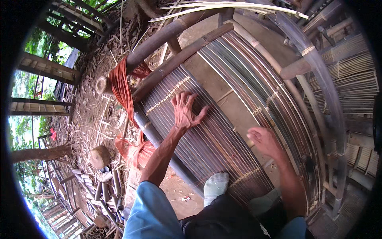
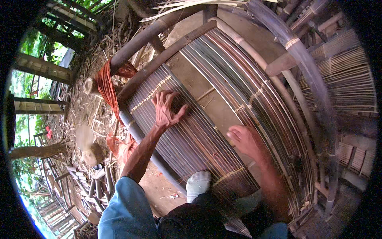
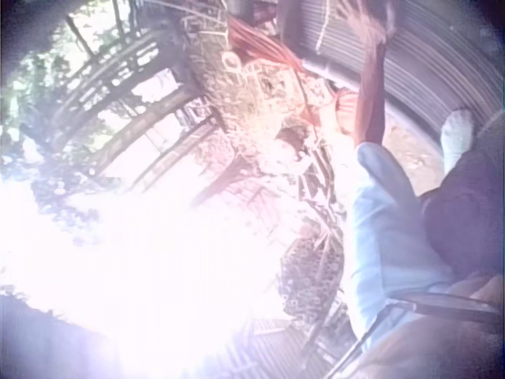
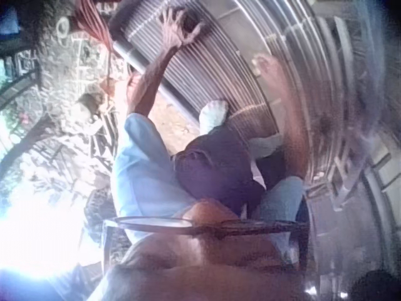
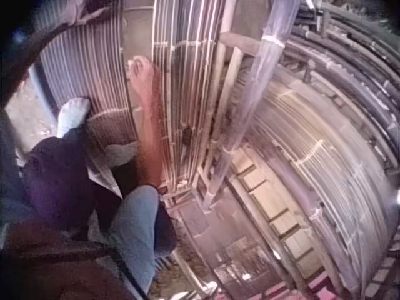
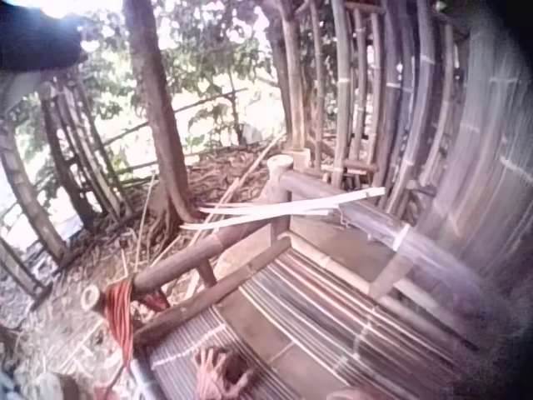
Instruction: The person weaves thin strips through a bamboo frame using a string, tying knots and tightening the weave by hand.
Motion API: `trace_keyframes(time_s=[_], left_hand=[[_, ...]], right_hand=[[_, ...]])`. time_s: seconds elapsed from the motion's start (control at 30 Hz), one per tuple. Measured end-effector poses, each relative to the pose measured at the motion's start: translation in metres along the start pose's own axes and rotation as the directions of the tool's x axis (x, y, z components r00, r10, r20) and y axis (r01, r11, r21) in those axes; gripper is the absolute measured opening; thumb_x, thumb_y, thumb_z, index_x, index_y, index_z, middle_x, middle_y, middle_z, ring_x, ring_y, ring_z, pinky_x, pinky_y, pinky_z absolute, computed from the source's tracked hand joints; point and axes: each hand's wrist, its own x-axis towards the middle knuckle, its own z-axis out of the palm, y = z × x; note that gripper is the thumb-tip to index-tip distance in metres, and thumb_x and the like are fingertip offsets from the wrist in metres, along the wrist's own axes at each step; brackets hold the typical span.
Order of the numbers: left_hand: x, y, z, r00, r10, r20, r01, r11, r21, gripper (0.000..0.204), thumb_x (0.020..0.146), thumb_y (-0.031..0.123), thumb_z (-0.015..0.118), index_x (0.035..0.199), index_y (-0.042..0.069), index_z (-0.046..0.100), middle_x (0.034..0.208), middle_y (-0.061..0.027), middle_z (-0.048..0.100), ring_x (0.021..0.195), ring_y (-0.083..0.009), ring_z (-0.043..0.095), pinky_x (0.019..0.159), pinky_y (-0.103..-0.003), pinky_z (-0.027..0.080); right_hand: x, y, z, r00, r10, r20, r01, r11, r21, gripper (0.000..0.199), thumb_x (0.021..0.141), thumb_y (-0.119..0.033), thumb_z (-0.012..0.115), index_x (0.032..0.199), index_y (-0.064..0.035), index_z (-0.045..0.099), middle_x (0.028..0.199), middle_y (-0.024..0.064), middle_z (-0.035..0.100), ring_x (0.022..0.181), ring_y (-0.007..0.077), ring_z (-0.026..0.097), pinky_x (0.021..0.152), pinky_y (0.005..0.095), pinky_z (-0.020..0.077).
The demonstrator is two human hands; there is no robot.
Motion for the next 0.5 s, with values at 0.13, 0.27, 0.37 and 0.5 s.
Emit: trace_keyframes(time_s=[0.13,0.27,0.37,0.5], left_hand=[[-0.037,0.016,0.004,0.999,0.010,-0.031,-0.010,1.000,0.001,0.051,0.074,0.037,0.079,0.115,0.009,0.066,0.112,-0.0109,0.059,0.107,-0.0294,0.053,0.094,-0.045,0.035],[-0.053,0.015,0.011,0.997,0.013,-0.081,-0.009,0.999,0.053,0.021,0.083,0.015,0.069,0.100,0.004,0.064,0.102,-0.0112,0.059,0.100,-0.0314,0.054,0.087,-0.045,0.039],[-0.048,0.023,0.015,0.999,-0.043,-0.028,0.047,0.982,0.181,0.015,0.085,0.009,0.062,0.096,0.001,0.057,0.096,-0.0161,0.055,0.094,-0.0350,0.051,0.084,-0.047,0.040],[-0.046,0.034,-0.001,0.977,-0.204,0.056,0.194,0.970,0.147,0.026,0.085,0.011,0.064,0.107,0.000,0.054,0.100,-0.0183,0.055,0.096,-0.0374,0.051,0.085,-0.047,0.041]], right_hand=[[0.029,0.030,0.056,0.971,0.072,-0.229,-0.015,0.971,0.240,0.038,0.098,-0.037,0.058,0.106,-0.0009,0.067,0.092,0.0195,0.070,0.083,0.0287,0.070,0.075,0.0390,0.0537],[0.048,0.016,0.089,0.961,0.220,-0.165,-0.155,0.930,0.333,0.051,0.099,-0.048,0.051,0.098,0.0012,0.067,0.081,0.0191,0.067,0.075,0.0277,0.065,0.070,0.0400,0.0484],[0.050,0.024,0.111,0.911,0.313,-0.269,-0.204,0.909,0.364,0.054,0.096,-0.051,0.054,0.089,0.0008,0.067,0.070,0.0181,0.061,0.066,0.0260,0.059,0.066,0.0417,0.0458],[0.053,0.031,0.104,0.916,0.272,-0.294,-0.190,0.941,0.280,0.052,0.093,-0.049,0.059,0.083,0.0019,0.066,0.060,0.0166,0.056,0.058,0.0250,0.054,0.061,0.0433,0.0430]])
